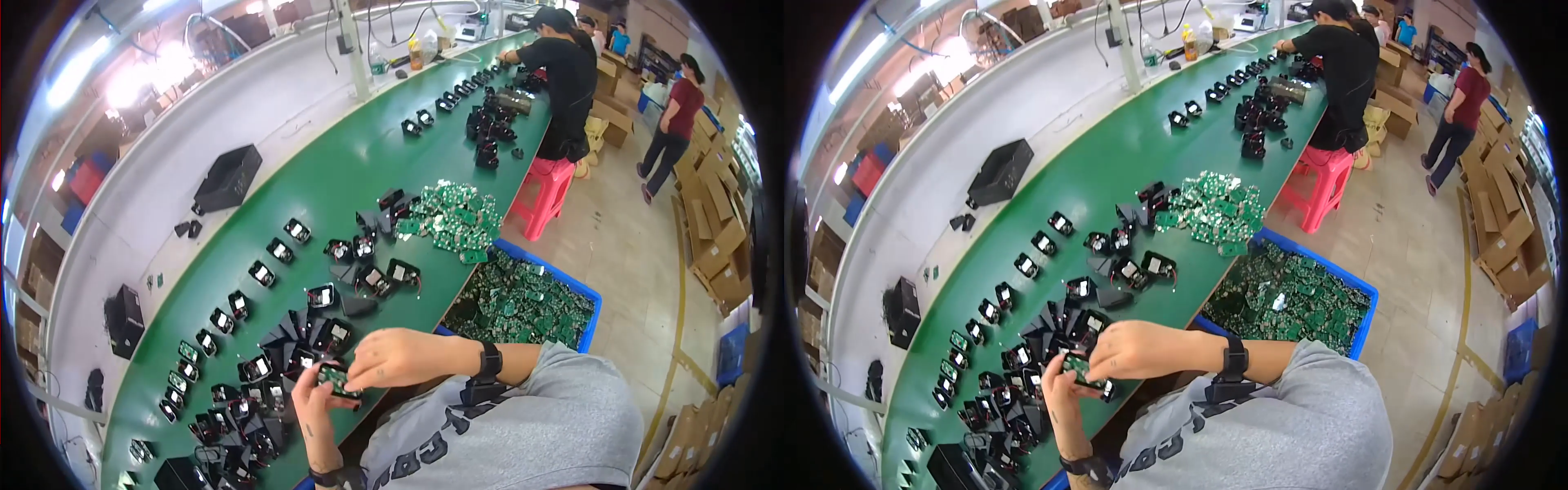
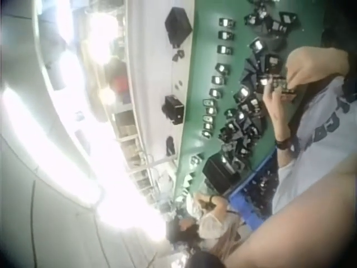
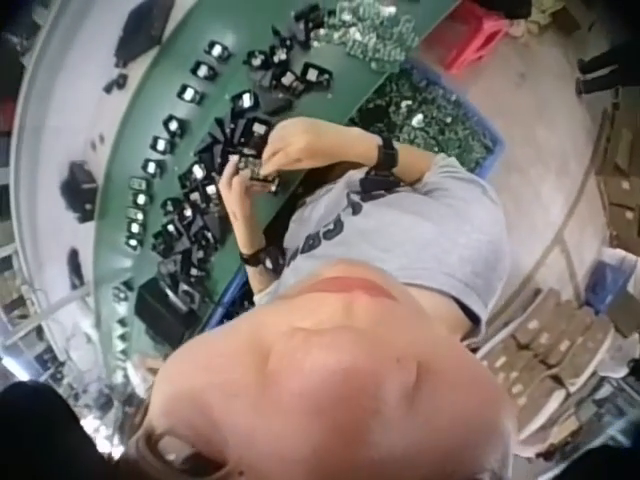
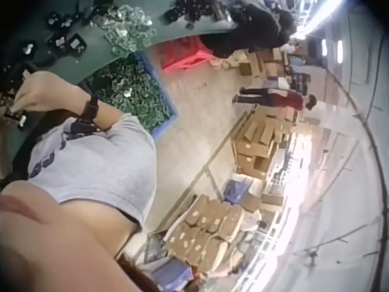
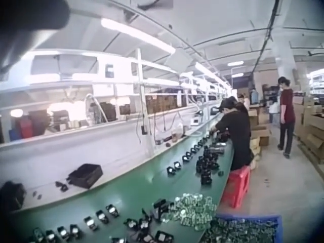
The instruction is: Assembling small electronic circuit boards into plastic housings on a factory production line.
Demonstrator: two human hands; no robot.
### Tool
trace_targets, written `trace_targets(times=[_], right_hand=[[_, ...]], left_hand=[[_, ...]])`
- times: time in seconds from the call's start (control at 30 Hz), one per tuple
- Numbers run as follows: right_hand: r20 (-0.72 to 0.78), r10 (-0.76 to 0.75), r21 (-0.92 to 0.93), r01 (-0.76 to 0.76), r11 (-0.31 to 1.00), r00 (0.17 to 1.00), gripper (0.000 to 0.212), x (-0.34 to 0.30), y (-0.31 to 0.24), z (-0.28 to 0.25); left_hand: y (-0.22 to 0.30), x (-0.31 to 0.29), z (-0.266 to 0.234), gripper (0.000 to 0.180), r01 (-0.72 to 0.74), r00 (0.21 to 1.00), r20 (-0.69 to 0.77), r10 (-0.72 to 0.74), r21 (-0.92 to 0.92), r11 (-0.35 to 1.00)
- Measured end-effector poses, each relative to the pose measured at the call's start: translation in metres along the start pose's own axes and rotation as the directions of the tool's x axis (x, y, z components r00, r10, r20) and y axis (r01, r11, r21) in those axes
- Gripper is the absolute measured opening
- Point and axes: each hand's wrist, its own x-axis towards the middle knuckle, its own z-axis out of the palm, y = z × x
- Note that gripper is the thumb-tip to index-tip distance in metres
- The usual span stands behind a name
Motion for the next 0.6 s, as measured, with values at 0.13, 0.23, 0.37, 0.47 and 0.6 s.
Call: trace_targets(times=[0.13, 0.23, 0.37, 0.47, 0.6], right_hand=[[0.079, -0.054, -0.057, 0.059, 0.997, 0.995, 0.024, 0.005, 0.001, -0.011], [0.097, -0.1, -0.057, 0.106, 0.993, 0.99, 0.023, 0.015, 0.007, -0.017], [0.107, -0.128, -0.089, 0.138, 0.986, 0.986, 0.02, 0.016, 0.01, -0.022], [0.056, -0.123, -0.148, 0.13, 0.98, 0.991, 0.018, 0.014, 0.011, -0.023], [-0.135, 0.163, -0.062, -0.173, 0.983, 0.977, 0.013, 0.01, 0.004, -0.024]], left_hand=[[0.018, -0.008, 0.005, 0.039, 0.131, 0.987, 0.09, -0.133, 0.032, 0.991], [0.011, -0.001, -0.002, 0.045, 0.161, 0.986, 0.032, -0.161, 0.015, 0.987], [0.015, 0.02, -0.007, 0.043, 0.233, 0.931, 0.287, -0.227, 0.012, 0.972], [0.008, 0.016, 0.0, 0.042, 0.234, 0.953, 0.201, -0.226, -0.019, 0.972], [0.015, 0.014, 0.025, 0.036, 0.025, 0.994, 0.11, -0.025, -0.007, 1.0]])
